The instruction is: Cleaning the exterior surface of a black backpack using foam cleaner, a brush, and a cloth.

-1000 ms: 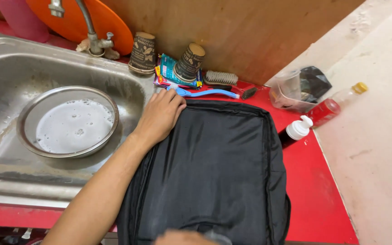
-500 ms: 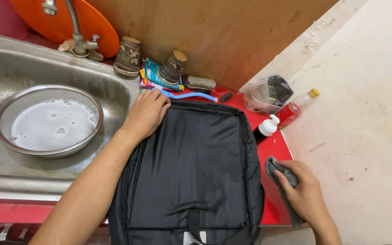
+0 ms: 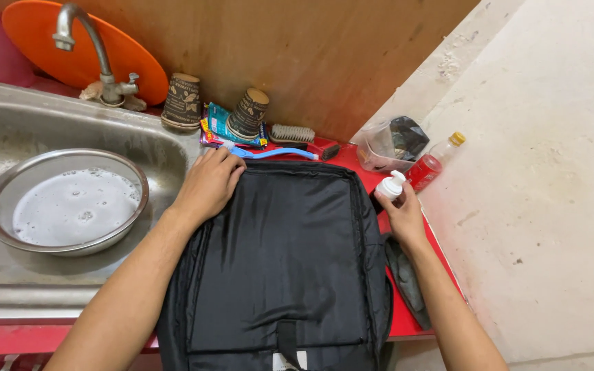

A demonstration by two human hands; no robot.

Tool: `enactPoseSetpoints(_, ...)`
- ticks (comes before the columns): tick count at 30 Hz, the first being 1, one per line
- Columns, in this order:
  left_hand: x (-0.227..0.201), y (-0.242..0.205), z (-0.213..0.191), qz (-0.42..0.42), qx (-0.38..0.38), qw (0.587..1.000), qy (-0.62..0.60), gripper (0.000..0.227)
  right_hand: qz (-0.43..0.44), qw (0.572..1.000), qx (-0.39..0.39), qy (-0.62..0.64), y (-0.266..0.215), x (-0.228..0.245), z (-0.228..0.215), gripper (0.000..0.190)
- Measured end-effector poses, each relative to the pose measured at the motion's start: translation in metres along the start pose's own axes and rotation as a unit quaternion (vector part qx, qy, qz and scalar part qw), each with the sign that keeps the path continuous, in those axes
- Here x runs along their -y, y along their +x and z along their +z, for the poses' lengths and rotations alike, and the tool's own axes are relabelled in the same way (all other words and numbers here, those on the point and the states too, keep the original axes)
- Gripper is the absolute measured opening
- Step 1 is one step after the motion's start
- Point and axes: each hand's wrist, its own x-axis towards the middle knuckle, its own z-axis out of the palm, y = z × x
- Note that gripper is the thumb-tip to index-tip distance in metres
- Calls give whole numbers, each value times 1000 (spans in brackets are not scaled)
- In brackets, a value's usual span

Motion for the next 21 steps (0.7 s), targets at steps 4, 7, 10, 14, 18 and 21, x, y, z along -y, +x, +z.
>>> enactPoseSetpoints(4, 1, 1, 1, 6, -5, 1000, -7, 14, -115, 989, -74, -58, -11, 4, -22, 50)
enactPoseSetpoints(7, 2, 0, 2, -2, -4, 1000, 0, 14, -167, 986, 14, 23, -67, 83, -32, 63)
enactPoseSetpoints(10, 1, -3, 2, 0, -10, 1000, -2, 14, -137, 979, 149, -29, -112, 109, -38, 76)
enactPoseSetpoints(14, -1, 2, -1, 15, 9, 999, -36, 19, -211, 912, 273, -222, -162, 133, -23, 57)
enactPoseSetpoints(18, 0, 0, -2, 15, 1, 999, -41, 17, -236, 869, 301, -315, -177, 121, -18, 55)
enactPoseSetpoints(21, 0, -2, 0, 9, 5, 999, -46, 16, -179, 921, 229, -258, -170, 109, -34, 54)
